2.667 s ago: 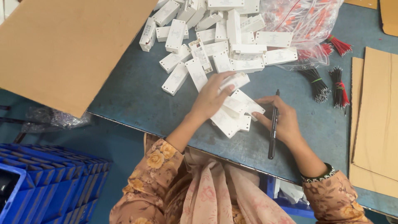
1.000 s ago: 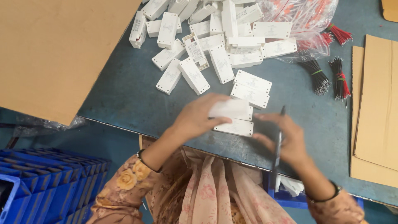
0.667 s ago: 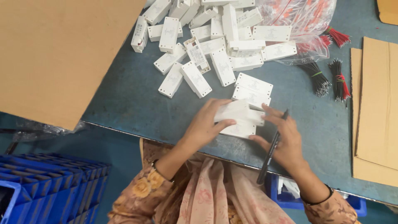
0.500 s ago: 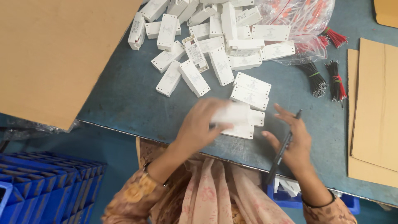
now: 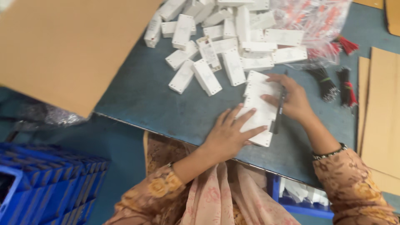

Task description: The person arranges white electronic components on a workbench, aligns a set of perforated sheets, and uses a black pen to write markings sequentially onto the rectangular labels.

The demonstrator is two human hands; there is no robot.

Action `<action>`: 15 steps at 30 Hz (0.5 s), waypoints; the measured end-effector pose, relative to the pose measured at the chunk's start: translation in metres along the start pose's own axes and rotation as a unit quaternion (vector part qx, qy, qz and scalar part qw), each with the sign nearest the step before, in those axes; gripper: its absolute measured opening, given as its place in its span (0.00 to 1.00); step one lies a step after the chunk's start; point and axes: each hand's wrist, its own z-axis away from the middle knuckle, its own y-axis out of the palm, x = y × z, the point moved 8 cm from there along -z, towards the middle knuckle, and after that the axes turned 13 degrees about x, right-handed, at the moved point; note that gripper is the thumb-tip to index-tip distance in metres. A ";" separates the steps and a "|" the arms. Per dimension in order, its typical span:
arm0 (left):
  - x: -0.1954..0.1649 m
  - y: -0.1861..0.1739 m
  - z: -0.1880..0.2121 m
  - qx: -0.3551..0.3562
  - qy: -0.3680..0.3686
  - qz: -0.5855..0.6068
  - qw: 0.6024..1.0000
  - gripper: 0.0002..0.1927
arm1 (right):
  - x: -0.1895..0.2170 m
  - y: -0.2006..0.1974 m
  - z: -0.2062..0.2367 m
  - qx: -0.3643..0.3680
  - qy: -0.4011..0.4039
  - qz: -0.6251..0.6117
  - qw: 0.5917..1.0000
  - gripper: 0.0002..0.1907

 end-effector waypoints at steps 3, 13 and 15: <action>-0.007 -0.001 -0.005 -0.013 0.030 0.052 0.998 0.34 | -0.003 -0.006 0.003 -0.026 0.000 -0.021 0.999 0.27; 0.093 -0.090 -0.018 0.004 -0.061 -0.136 0.989 0.27 | 0.049 -0.006 0.004 -0.100 -0.007 0.075 0.992 0.23; 0.120 -0.114 -0.007 -0.028 -0.072 -0.257 0.963 0.30 | 0.070 0.012 -0.021 -0.079 -0.021 0.097 0.992 0.27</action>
